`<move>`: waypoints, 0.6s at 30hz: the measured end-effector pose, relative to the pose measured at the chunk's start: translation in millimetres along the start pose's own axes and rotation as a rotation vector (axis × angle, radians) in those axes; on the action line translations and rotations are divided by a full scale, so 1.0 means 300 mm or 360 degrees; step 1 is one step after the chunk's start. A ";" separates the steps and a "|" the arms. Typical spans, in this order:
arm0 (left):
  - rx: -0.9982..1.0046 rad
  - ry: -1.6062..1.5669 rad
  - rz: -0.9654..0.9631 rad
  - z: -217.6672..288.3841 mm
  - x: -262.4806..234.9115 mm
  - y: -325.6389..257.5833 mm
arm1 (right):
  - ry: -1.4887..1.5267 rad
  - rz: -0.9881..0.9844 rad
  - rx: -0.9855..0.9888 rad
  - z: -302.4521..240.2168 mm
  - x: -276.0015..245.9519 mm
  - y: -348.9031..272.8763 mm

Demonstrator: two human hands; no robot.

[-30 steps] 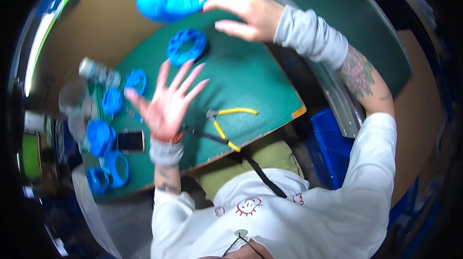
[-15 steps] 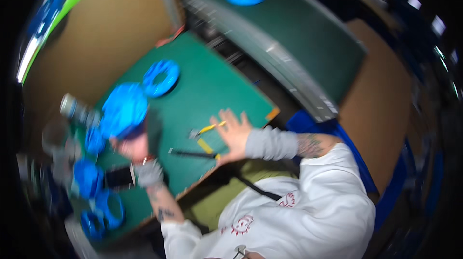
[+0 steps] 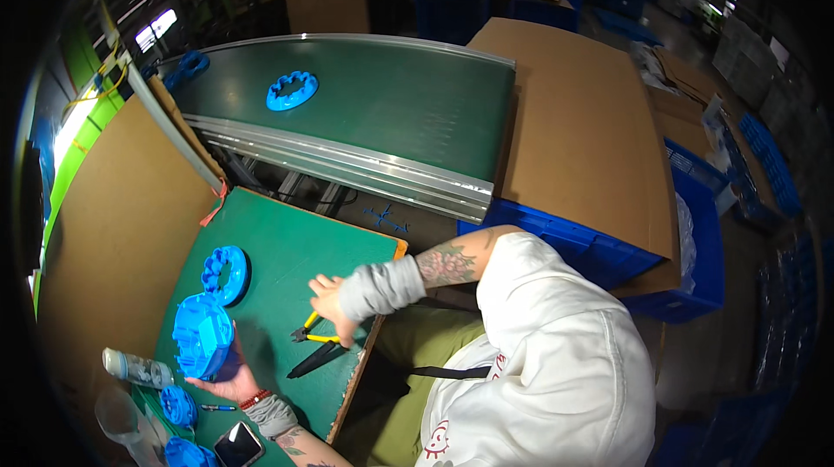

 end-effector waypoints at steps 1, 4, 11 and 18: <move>0.0060 0.0027 0.0012 -0.006 0.001 -0.001 | -0.0096 -0.0052 -0.0035 0.007 -0.034 0.032; 0.0035 0.0067 -0.0045 0.019 -0.015 -0.033 | -0.0609 0.0330 -0.0209 0.005 -0.033 0.139; 0.0095 0.0085 0.0111 0.018 -0.001 -0.003 | 0.0973 0.0880 0.0176 0.215 0.005 0.298; 0.0319 0.0403 0.0138 0.063 -0.049 -0.017 | 0.1798 0.1246 -0.0573 -0.012 -0.151 0.409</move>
Point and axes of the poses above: each hand's wrist, its own y-axis towards the middle knuckle, its own x-axis out of the palm, z = x × y, the point moved 1 cm from there along y, towards the middle knuckle, and after that the axes turned 8 degrees about z, right-handed, at the moved point
